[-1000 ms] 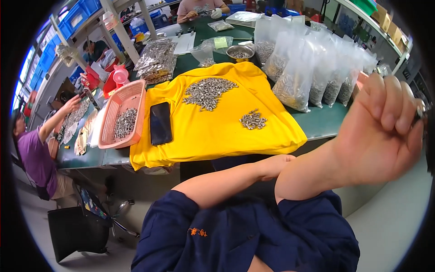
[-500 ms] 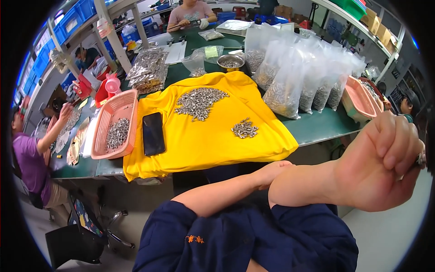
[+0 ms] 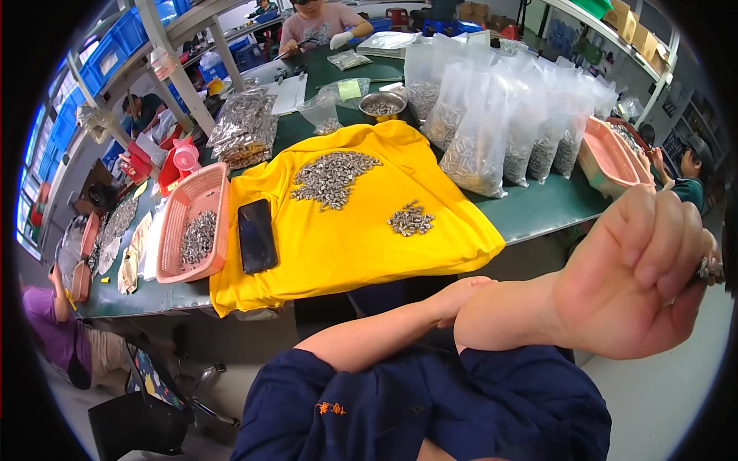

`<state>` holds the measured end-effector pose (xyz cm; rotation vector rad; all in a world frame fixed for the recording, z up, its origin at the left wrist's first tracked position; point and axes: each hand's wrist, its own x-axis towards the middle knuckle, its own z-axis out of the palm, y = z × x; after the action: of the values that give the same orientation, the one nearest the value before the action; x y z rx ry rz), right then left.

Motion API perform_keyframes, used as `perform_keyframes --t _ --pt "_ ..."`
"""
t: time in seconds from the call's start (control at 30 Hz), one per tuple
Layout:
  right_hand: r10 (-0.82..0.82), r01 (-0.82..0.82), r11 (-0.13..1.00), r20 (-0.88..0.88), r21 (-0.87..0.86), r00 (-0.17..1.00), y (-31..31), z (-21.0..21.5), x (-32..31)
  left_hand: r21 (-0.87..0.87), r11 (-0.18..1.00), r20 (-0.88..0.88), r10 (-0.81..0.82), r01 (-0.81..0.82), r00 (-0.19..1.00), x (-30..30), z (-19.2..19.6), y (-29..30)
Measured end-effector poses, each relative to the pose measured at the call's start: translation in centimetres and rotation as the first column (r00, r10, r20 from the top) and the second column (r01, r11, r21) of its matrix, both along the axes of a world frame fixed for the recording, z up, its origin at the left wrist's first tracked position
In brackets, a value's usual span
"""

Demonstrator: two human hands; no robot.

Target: Manually sorting and inspecting small metal components at a factory workbench.

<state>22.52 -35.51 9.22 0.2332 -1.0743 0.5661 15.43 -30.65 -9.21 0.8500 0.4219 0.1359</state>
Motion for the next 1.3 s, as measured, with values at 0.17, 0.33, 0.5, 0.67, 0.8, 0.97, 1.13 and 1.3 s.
perform_keyframes --t 0.17,0.33,0.5,0.67,0.8,0.97,1.13,1.3 --pt "-0.022 0.022 1.000 0.051 -0.003 0.998 0.6 -0.6 -0.2 0.033 0.987 0.115 0.152 -0.157 0.982 1.1 -3.7 -0.5" --pt "-0.062 0.063 0.998 0.086 -0.005 0.994 0.5 -0.6 0.1 -0.029 0.999 0.047 0.042 -0.041 0.998 0.7 -4.3 -0.3" --pt "-0.044 0.047 0.998 0.095 -0.031 0.994 0.5 -0.8 0.1 -0.010 0.988 0.145 0.153 -0.153 0.977 1.4 -4.3 -0.7" --pt "-0.078 0.080 0.997 0.107 -0.014 0.991 0.7 -0.4 -0.5 -0.411 0.572 0.794 -0.158 0.709 0.588 -0.2 -2.2 1.0" --pt "0.016 -0.009 0.998 0.103 -0.063 0.995 1.3 -0.7 -1.3 -0.058 0.985 0.191 0.173 -0.165 0.966 1.5 -5.7 -0.3" --pt "-0.081 0.095 0.993 0.206 -0.063 0.975 1.5 -0.5 -1.2 -0.081 0.996 -0.046 0.036 -0.040 0.998 -0.1 -2.2 0.5" --pt "-0.072 0.093 0.989 0.173 -0.117 0.982 2.7 -1.4 -1.9 -0.029 0.988 0.271 0.156 -0.154 0.950 1.0 -7.6 0.0" --pt "-0.042 0.064 0.993 0.210 -0.099 0.977 3.1 -1.6 -2.0 -0.078 0.996 0.212 0.055 -0.039 0.976 -0.1 -4.1 -0.2"
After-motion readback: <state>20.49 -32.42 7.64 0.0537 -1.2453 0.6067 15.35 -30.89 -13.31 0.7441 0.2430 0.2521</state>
